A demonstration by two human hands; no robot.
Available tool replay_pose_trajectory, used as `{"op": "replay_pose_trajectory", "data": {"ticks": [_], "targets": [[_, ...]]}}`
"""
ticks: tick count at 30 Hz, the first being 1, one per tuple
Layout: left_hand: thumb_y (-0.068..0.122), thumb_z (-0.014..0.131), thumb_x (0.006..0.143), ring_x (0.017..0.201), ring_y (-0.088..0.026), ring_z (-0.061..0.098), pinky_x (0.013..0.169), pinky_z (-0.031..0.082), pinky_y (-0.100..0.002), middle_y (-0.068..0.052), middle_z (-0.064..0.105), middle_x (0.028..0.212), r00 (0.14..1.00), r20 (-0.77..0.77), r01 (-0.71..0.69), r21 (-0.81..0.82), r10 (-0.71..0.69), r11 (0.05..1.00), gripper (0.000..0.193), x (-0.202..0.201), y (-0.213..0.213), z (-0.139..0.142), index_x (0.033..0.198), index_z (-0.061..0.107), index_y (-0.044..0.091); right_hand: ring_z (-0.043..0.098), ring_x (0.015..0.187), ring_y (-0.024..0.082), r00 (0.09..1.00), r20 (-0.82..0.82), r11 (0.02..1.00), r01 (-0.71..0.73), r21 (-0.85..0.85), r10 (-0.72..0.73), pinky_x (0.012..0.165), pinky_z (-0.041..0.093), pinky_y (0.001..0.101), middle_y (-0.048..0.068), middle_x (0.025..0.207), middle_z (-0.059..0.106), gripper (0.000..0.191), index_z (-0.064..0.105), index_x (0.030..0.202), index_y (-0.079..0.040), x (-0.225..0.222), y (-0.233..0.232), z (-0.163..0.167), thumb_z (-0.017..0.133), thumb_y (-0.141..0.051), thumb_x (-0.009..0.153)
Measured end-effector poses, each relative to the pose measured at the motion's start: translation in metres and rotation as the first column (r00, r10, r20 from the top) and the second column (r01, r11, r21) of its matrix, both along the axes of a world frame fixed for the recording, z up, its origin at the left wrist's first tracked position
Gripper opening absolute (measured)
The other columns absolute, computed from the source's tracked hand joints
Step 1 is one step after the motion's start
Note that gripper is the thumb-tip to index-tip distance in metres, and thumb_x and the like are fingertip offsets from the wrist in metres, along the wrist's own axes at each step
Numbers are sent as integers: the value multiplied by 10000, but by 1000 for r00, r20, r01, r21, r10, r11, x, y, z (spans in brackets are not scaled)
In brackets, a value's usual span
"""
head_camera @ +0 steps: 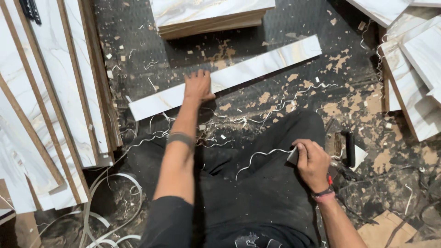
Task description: The person sits on the floor and applies white edge banding to marble-patterned panels, pressing the banding with a hand iron, trimming the excess with a utility knife, peeling off the trimmed strips, and stacking the finished panels.
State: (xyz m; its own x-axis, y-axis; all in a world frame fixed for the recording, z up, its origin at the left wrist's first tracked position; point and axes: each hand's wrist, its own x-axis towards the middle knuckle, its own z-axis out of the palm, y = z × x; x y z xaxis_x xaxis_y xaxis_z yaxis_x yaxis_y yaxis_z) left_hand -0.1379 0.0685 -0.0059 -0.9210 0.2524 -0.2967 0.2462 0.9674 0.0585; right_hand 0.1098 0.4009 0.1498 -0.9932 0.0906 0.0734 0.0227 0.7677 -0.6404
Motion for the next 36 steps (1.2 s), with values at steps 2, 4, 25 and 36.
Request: {"op": "replay_pose_trajectory", "data": {"ticks": [2,4,25,36], "targets": [[604,898,611,1087,-369,613,933,484,-574,-156,594,1226,999,4,49,56,-50,997,930,14,-8,25,1280,548,61,678,788,305,1000,-4,1000,-4,-3,4,686,495,405,99,838,690,153,695,956,-85,0,0,0,579,-125,1047],[647,858,675,1044,-350,612,860,499,-527,-169,607,1160,985,-98,148,84,-140,985,920,21,-15,61,1265,550,12,678,788,308,1000,-28,1000,2,-12,-3,690,497,407,101,844,692,162,685,950,-81,1,-1,0,569,-126,1054],[435,773,718,1227,-369,543,1063,381,-515,-206,590,1324,968,-37,246,370,-250,896,826,285,-42,194,1349,502,-24,540,648,37,702,396,224,615,-756,-592,523,441,215,-50,848,583,142,590,1149,-110,120,147,-42,540,-226,1085],[611,665,892,1349,-367,468,1140,298,-528,-227,490,1489,903,-225,430,451,-366,782,966,258,126,170,1504,378,-79,534,587,14,757,356,482,634,-605,-548,487,402,186,-28,805,650,257,703,1229,-10,113,136,-7,653,-113,998]]}}
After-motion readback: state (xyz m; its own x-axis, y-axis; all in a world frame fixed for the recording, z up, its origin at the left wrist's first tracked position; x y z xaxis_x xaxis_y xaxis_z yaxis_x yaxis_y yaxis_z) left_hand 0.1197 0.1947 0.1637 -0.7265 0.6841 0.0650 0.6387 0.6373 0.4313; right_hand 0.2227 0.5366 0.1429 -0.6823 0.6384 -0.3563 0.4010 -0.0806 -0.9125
